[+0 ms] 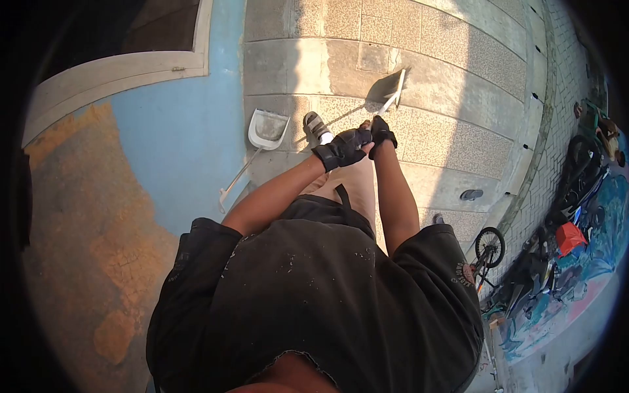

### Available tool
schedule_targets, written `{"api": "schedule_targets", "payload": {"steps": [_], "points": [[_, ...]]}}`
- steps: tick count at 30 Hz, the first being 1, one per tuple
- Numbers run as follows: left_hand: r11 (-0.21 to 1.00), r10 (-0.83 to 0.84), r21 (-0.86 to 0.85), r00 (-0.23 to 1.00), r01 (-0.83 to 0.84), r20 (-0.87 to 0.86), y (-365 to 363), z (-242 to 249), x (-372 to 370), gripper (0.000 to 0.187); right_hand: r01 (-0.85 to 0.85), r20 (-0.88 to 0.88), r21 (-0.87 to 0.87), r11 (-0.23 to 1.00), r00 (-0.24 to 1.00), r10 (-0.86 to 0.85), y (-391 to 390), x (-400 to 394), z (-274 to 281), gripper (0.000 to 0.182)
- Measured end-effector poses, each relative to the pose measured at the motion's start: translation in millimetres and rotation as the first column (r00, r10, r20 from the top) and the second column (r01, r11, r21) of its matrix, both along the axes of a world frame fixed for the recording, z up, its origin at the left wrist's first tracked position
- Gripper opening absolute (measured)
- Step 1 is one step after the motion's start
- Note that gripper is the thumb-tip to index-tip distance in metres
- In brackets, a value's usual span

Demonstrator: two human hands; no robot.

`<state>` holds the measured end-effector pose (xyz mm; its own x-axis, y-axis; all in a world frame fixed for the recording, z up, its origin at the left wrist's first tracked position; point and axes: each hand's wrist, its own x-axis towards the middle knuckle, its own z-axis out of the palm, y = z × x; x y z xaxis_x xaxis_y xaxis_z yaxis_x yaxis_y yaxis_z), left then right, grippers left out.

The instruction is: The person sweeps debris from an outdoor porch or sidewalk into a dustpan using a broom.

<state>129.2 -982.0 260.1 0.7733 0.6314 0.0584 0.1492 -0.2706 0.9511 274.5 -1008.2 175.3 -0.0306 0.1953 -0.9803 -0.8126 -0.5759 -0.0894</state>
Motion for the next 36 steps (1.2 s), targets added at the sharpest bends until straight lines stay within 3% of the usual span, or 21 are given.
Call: {"api": "schedule_targets", "payload": {"steps": [1,3,5,7,9,11,13,16,17,19,21,23,24,25,26,28,29,30,31,34,36], "points": [[1.000,-0.007,-0.025,0.999,0.006,-0.042,1.2,-16.0,-9.7,0.017,-0.049,-0.011,-0.019,0.999,0.999,0.049,4.4,-6.4,-48.2,0.036],[0.997,0.071,0.010,0.997,-0.070,-0.035,17.4,-10.8,-38.9,0.016,-0.038,-0.394,0.118,0.992,0.916,0.082,18.4,-40.7,-93.6,0.033],[0.994,0.102,0.052,0.982,-0.095,-0.156,28.9,-6.5,-71.2,0.014,-0.079,-0.542,0.233,0.969,0.817,0.197,39.9,-91.4,-129.4,0.029],[0.992,0.113,0.082,0.976,-0.100,-0.186,42.7,15.0,-104.8,0.014,0.189,-0.746,-0.043,0.981,0.647,-0.157,66.7,-139.0,-57.2,0.025],[0.982,0.156,0.144,0.962,-0.126,-0.224,43.9,20.3,-133.4,0.014,0.062,-0.800,0.080,0.995,0.600,0.026,79.0,-169.7,-54.8,0.025],[0.953,0.239,0.229,0.956,-0.197,-0.168,41.7,43.1,-140.3,0.016,-0.096,-0.711,0.189,0.977,0.673,0.204,82.8,-194.8,-61.7,0.025],[0.972,0.231,0.108,0.924,-0.207,-0.306,37.1,64.5,-139.8,0.018,-0.135,-0.686,0.206,0.969,0.686,0.241,79.0,-191.8,-56.3,0.025],[0.969,0.203,0.189,0.945,-0.157,-0.255,27.4,81.1,-117.1,0.027,-0.203,-0.589,0.236,0.950,0.748,0.306,69.2,-163.9,-15.3,0.025],[0.962,0.179,0.243,0.962,-0.126,-0.208,22.1,82.5,-105.2,0.029,-0.196,-0.578,0.243,0.950,0.758,0.304,62.9,-147.6,5.3,0.025],[0.939,0.122,0.339,0.977,-0.056,-0.176,5.8,76.9,-75.8,0.031,0.075,-0.844,0.064,0.995,0.536,0.014,41.2,-105.3,46.0,0.026],[0.941,0.056,0.339,0.988,-0.002,-0.147,-12.2,77.7,-37.6,0.032,0.013,-0.707,0.200,0.980,0.695,0.135,12.7,-62.0,33.8,0.028],[0.972,-0.083,0.210,0.990,0.106,-0.115,-25.7,82.4,4.4,0.033,-0.053,-0.697,0.259,0.964,0.681,0.225,-7.4,-12.5,71.9,0.029],[0.958,-0.062,0.280,0.998,0.063,-0.014,-34.4,84.8,27.7,0.032,-0.044,-0.695,0.268,0.963,0.683,0.225,-17.3,12.1,78.9,0.029],[0.956,-0.143,0.256,0.990,0.142,-0.016,-42.1,72.4,53.2,0.032,-0.036,-0.692,0.276,0.960,0.686,0.225,-25.9,37.5,82.2,0.029],[0.954,-0.088,0.293,0.994,0.066,0.062,-64.3,20.9,81.1,0.030,0.029,-0.702,0.222,0.975,0.698,0.139,-36.6,61.4,84.2,0.028],[0.946,-0.036,0.323,0.988,-0.015,0.152,-79.2,1.3,129.6,0.029,-0.010,-0.600,0.254,0.967,0.782,0.166,-54.7,110.2,87.5,0.027],[0.960,-0.130,0.263,0.986,0.099,0.106,-68.7,40.5,149.8,0.027,-0.049,-0.499,0.276,0.960,0.846,0.187,-61.1,135.0,88.1,0.026],[0.956,-0.234,0.200,0.970,0.217,0.064,-59.2,75.1,170.0,0.025,0.009,-0.568,0.292,0.956,0.807,0.166,-65.5,161.1,89.8,0.026],[0.952,-0.246,0.207,0.967,0.227,0.069,-56.0,98.2,190.7,0.025,0.019,-0.562,0.298,0.954,0.812,0.160,-69.8,182.0,91.2,0.026],[0.925,-0.204,0.322,0.979,0.201,-0.023,-55.7,126.3,251.3,0.022,0.082,-0.461,0.248,0.965,0.886,0.043,-74.7,240.0,94.8,0.029],[0.967,-0.072,0.250,0.991,0.042,0.112,-57.5,128.2,289.4,0.022,0.243,-0.555,0.236,0.941,0.829,-0.074,-76.9,274.4,100.2,0.029]]}}
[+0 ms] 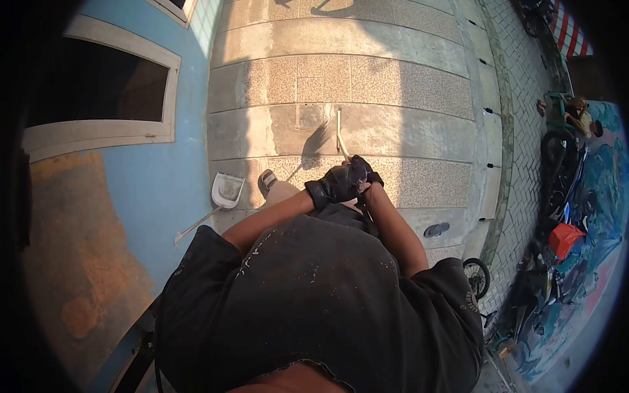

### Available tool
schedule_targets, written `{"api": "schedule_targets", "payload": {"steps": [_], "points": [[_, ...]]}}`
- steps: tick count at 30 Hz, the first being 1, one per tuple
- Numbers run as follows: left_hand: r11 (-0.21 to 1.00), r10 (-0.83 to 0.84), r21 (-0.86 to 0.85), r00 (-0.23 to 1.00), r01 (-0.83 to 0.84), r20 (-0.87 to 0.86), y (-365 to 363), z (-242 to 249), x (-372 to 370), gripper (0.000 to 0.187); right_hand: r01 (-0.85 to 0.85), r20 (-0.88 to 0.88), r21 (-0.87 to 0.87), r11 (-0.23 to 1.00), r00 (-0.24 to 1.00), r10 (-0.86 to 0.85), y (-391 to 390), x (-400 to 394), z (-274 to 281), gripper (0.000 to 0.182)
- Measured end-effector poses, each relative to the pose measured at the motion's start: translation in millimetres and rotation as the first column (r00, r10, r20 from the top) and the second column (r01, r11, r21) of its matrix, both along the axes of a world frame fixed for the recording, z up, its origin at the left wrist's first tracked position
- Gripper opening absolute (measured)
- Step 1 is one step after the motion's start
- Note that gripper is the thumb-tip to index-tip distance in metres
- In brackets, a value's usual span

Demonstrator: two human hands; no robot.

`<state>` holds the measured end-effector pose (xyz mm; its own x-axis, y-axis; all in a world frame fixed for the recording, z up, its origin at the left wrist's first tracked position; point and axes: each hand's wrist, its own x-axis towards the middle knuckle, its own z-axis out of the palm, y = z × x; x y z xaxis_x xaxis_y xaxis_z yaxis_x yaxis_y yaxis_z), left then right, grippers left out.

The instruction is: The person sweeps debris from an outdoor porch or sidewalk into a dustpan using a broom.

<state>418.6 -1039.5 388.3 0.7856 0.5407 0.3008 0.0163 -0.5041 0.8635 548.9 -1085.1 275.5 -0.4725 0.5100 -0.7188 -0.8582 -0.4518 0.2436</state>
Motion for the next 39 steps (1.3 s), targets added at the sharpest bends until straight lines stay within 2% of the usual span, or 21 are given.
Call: {"api": "schedule_targets", "payload": {"steps": [1,2,7,10,11,13,14,16,17,19,20,21,23,24,25,26,29,32,34,37,39], "points": [[1.000,-0.012,0.000,1.000,0.012,0.005,0.9,-2.9,17.0,0.022,0.064,-0.051,0.002,0.998,0.997,-0.064,1.8,18.3,2.0,0.029],[0.999,-0.019,0.036,1.000,0.019,0.018,1.4,-5.6,32.8,0.022,0.106,-0.271,0.020,0.994,0.958,-0.096,3.8,36.2,4.5,0.029],[0.995,-0.083,0.045,0.994,0.087,-0.076,19.2,8.7,86.1,0.023,0.193,-0.327,-0.156,0.969,0.915,-0.235,18.5,91.9,20.0,0.026],[0.973,-0.225,0.018,0.967,0.229,-0.121,43.4,-3.4,112.5,0.025,0.246,-0.180,-0.036,0.969,0.952,-0.249,28.4,117.8,7.7,0.020],[0.970,-0.237,0.025,0.964,0.242,-0.119,58.0,-1.3,122.8,0.025,0.184,0.032,0.028,0.982,0.982,-0.185,31.9,128.9,-5.7,0.019],[0.926,-0.376,-0.031,0.915,0.376,-0.144,81.7,8.1,140.5,0.027,0.243,-0.043,-0.114,0.963,0.968,-0.249,47.9,154.7,-27.0,0.015],[0.868,-0.476,-0.253,0.860,0.427,-0.183,98.0,29.2,149.9,0.029,0.091,0.087,-0.005,0.996,0.992,-0.090,48.0,161.0,7.6,0.014],[0.840,-0.519,-0.297,0.831,0.454,-0.199,120.7,50.4,168.9,0.031,0.244,0.275,-0.028,0.969,0.934,-0.227,65.9,175.9,-7.9,0.013],[0.823,-0.533,-0.341,0.826,0.455,-0.186,127.0,56.1,177.1,0.032,0.256,0.276,-0.034,0.966,0.931,-0.238,70.9,192.5,-49.5,0.013],[0.800,-0.561,-0.358,0.812,0.481,-0.162,141.6,87.9,193.9,0.034,0.267,-0.165,0.134,0.954,0.956,-0.244,70.9,228.5,-100.4,0.014],[0.790,-0.571,-0.363,0.808,0.493,-0.145,149.7,104.3,203.9,0.035,0.352,0.222,0.025,0.935,0.910,-0.349,85.4,209.8,20.9,0.014],[0.790,-0.570,-0.369,0.809,0.490,-0.146,152.2,115.4,212.5,0.035,0.350,0.219,0.019,0.936,0.912,-0.346,87.7,218.6,6.9,0.014],[0.877,-0.479,-0.075,0.850,0.475,-0.218,151.9,138.3,230.5,0.039,0.436,-0.353,-0.072,0.897,0.830,-0.432,94.6,244.8,-52.3,0.014],[0.885,-0.437,0.051,0.863,0.463,-0.252,144.4,159.3,235.5,0.042,0.288,-0.229,-0.049,0.956,0.929,-0.291,104.5,268.0,-58.8,0.020],[0.711,-0.677,-0.218,0.567,0.668,-0.469,155.7,219.6,253.8,0.047,0.118,-0.117,-0.046,0.992,0.986,-0.123,114.1,291.2,-66.1,0.027],[0.681,-0.702,-0.187,0.558,0.708,-0.443,151.9,244.7,258.1,0.044,0.119,-0.149,-0.074,0.990,0.980,-0.129,120.9,299.6,-45.2,0.027],[0.691,-0.714,-0.161,0.630,0.705,-0.306,138.9,312.1,258.3,0.038,0.094,-0.005,-0.101,0.990,0.995,-0.095,145.8,318.1,11.0,0.021],[0.764,-0.645,-0.207,0.729,0.611,-0.230,122.7,351.6,273.3,0.032,-0.015,-0.097,-0.106,0.994,0.995,0.004,163.1,363.5,-0.8,0.017],[0.806,-0.585,-0.257,0.783,0.533,-0.212,112.1,366.4,289.1,0.028,-0.077,-0.065,-0.126,0.989,0.996,0.069,165.9,394.6,-11.4,0.016],[0.852,-0.483,-0.333,0.851,0.403,-0.207,108.4,378.0,314.1,0.023,-0.063,-0.248,-0.136,0.989,0.968,0.028,160.5,438.7,-19.6,0.016],[0.894,-0.393,-0.285,0.911,0.346,-0.125,113.4,367.3,333.2,0.019,-0.185,-0.283,-0.129,0.974,0.948,0.142,158.6,464.8,-27.8,0.020]]}}
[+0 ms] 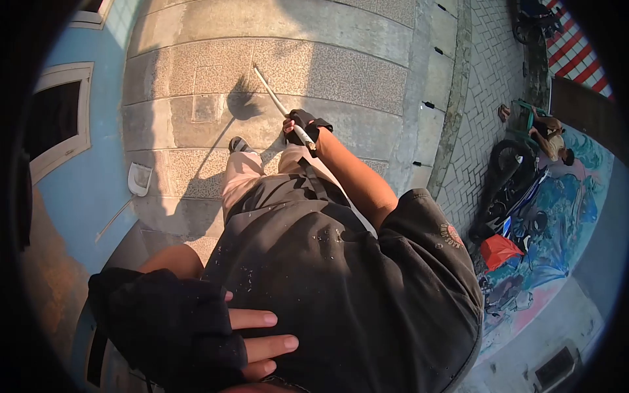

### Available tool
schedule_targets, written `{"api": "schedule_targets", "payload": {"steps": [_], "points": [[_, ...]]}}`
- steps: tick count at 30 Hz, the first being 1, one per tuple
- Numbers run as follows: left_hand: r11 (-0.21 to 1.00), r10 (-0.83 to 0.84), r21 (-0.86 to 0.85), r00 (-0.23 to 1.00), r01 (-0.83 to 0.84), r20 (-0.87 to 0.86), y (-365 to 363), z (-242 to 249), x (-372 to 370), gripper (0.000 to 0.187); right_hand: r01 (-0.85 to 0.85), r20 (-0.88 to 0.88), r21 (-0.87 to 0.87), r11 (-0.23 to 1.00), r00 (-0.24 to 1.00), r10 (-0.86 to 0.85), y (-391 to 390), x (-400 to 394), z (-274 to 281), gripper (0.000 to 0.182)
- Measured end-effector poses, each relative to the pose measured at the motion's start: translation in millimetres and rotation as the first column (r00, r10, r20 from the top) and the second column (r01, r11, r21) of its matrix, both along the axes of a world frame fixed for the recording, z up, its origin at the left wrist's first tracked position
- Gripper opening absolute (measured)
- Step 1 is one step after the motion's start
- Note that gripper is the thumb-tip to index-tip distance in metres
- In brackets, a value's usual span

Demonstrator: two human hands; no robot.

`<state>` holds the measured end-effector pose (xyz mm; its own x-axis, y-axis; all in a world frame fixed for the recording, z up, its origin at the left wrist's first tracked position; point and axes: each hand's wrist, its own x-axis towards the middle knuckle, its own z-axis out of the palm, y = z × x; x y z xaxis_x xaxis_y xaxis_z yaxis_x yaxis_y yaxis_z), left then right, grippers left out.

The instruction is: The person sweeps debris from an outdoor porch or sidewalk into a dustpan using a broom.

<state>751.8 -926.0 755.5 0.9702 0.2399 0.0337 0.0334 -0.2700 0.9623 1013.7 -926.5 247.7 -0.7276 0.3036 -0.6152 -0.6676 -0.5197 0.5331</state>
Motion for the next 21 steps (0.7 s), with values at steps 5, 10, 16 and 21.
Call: {"api": "schedule_targets", "payload": {"steps": [5,10,16,21], "points": [[0.985,0.129,-0.126,0.990,-0.121,0.056,9.4,-132.4,82.1,0.040,-0.069,0.063,0.061,0.996,0.996,0.065,-19.4,31.1,48.9,0.022],[0.859,0.462,0.325,0.872,-0.395,-0.162,-70.2,-335.7,174.3,0.039,0.152,-0.163,0.058,0.987,0.977,-0.141,-69.8,68.7,26.8,0.012],[0.859,0.509,0.031,0.858,-0.512,0.067,-123.6,-360.8,249.9,0.027,0.011,-0.025,0.101,0.995,1.000,-0.008,-115.4,139.5,29.9,0.029],[0.838,0.495,0.207,0.864,-0.504,0.097,-133.6,-374.4,325.0,0.030,0.276,0.171,0.106,0.955,0.941,-0.291,-148.4,202.2,34.7,0.022]]}}
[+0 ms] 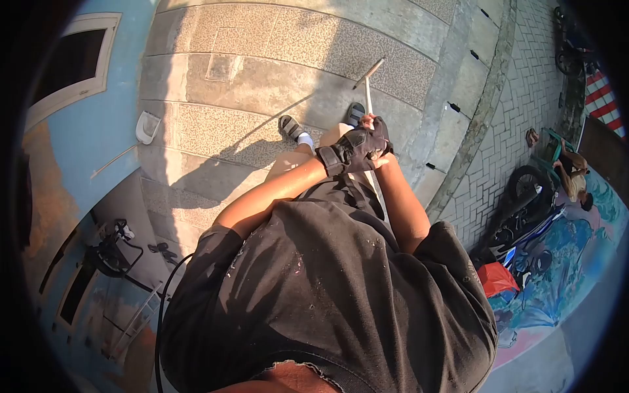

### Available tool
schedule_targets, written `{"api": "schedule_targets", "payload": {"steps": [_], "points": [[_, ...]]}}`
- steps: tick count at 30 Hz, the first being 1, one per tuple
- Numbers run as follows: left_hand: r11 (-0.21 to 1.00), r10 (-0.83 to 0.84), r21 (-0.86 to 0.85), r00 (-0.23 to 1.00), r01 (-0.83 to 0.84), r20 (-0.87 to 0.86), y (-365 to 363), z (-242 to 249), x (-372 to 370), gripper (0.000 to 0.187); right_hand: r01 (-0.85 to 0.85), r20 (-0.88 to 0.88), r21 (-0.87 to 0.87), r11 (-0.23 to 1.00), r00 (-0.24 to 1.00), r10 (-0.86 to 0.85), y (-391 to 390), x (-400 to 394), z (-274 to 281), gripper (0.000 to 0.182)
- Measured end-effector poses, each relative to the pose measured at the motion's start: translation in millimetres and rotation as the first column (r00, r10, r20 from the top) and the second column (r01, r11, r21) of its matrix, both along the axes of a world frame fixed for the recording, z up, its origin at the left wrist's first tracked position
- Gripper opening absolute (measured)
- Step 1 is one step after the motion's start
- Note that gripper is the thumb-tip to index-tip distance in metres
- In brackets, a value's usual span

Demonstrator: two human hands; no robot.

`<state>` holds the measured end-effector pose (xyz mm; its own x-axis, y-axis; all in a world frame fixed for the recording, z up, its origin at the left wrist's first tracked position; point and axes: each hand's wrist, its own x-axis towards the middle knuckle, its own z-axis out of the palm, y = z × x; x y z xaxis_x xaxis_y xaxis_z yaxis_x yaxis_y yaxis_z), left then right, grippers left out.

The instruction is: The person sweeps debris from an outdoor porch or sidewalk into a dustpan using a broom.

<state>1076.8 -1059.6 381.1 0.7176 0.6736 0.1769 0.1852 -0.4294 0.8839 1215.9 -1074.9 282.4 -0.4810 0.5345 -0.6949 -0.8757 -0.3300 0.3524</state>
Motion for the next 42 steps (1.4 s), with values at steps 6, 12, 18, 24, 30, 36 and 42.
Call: {"api": "schedule_targets", "payload": {"steps": [6,12,18,24,30,36,42], "points": [[0.974,-0.210,0.079,0.977,0.211,-0.028,-9.9,-66.7,137.5,0.011,-0.467,0.358,0.092,0.880,0.840,0.408,-16.1,141.6,-48.9,0.018],[0.998,-0.049,0.058,0.981,0.038,0.190,-7.1,-115.1,231.0,0.011,0.206,-0.096,0.040,0.978,0.975,-0.201,-69.0,270.5,-195.5,0.021],[0.982,0.055,-0.183,0.996,-0.041,0.074,6.9,-163.7,217.2,0.009,0.210,-0.055,-0.116,0.971,0.975,-0.218,-28.3,228.1,-198.6,0.021],[0.973,0.186,-0.136,0.983,-0.184,-0.003,13.1,-139.7,132.5,0.005,0.007,-0.202,-0.129,0.992,0.979,-0.033,1.5,123.1,-197.9,0.024],[0.916,0.370,-0.155,0.929,-0.369,-0.028,7.7,-105.7,77.7,0.004,-0.182,-0.196,-0.295,0.938,0.972,0.127,24.2,43.8,-136.7,0.018],[0.969,0.244,-0.040,0.970,-0.244,-0.014,5.5,-36.0,121.2,0.009,-0.164,-0.372,-0.119,0.979,0.922,0.109,20.1,79.4,-53.4,0.024],[0.980,0.191,-0.073,0.972,-0.183,0.136,0.8,-78.4,148.9,0.009,-0.030,-0.008,-0.257,0.966,1.000,0.029,15.6,130.8,-51.6,0.030]]}}
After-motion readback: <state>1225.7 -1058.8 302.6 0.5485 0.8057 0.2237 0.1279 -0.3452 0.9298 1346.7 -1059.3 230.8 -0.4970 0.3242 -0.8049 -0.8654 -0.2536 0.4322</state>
